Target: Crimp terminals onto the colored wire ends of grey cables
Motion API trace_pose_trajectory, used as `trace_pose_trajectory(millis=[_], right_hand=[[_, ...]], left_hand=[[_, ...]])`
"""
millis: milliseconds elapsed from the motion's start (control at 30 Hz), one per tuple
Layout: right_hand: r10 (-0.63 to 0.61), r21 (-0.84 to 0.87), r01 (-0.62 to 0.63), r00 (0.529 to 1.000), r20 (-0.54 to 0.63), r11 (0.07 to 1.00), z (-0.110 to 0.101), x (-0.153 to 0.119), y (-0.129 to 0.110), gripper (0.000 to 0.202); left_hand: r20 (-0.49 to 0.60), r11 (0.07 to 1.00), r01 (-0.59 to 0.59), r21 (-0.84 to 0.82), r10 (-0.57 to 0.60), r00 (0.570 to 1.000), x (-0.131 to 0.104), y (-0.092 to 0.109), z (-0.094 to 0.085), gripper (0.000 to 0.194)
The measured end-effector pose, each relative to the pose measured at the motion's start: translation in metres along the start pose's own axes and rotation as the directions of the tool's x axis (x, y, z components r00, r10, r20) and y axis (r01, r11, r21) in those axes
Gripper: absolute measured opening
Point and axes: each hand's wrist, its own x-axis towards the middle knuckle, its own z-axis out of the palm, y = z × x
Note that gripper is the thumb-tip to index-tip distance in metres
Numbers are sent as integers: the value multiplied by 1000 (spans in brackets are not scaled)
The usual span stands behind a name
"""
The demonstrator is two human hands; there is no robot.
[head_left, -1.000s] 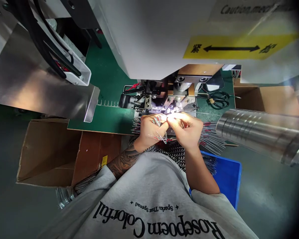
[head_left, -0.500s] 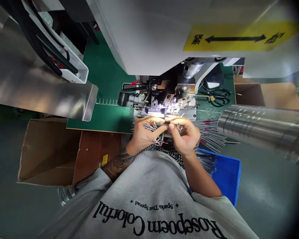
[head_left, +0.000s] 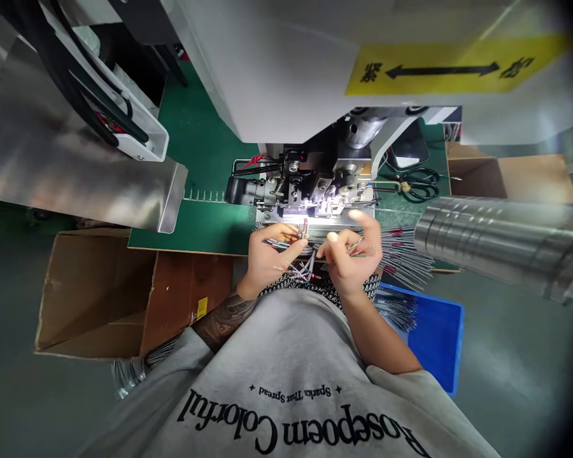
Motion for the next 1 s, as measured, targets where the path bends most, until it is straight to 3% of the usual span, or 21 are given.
trace_pose_trajectory(millis=[133,233,367,500,700,767,900,1000], right_hand=[[130,-176,-102,979,157,979,-7,11,-14,19],[125,-233,-88,981,149,968,-8,20,-16,17],[180,-162,-154,971,157,975,-7,26,-12,28],[268,-198,-236,950,158,952,-13,28,-13,25],[345,-292,-269,904,252,918,-22,36,-21,21],[336,-309,-248,901,273,918,-21,38,-22,22],[207,-264,-149,956,209,953,-17,35,-20,19],[189,-248,-138,962,197,959,-13,34,-21,13]], left_hand=[[39,998,-52,-26,53,998,6,0,8,34],[71,995,-102,3,102,992,10,3,11,34],[97,989,-114,92,105,990,13,6,10,29],[67,968,-159,196,148,987,13,3,7,15],[14,946,-226,233,230,973,11,-1,10,18],[29,944,-241,224,241,970,10,0,11,18],[82,946,-259,197,247,966,10,1,12,14],[123,944,-280,174,261,957,11,1,12,18]])
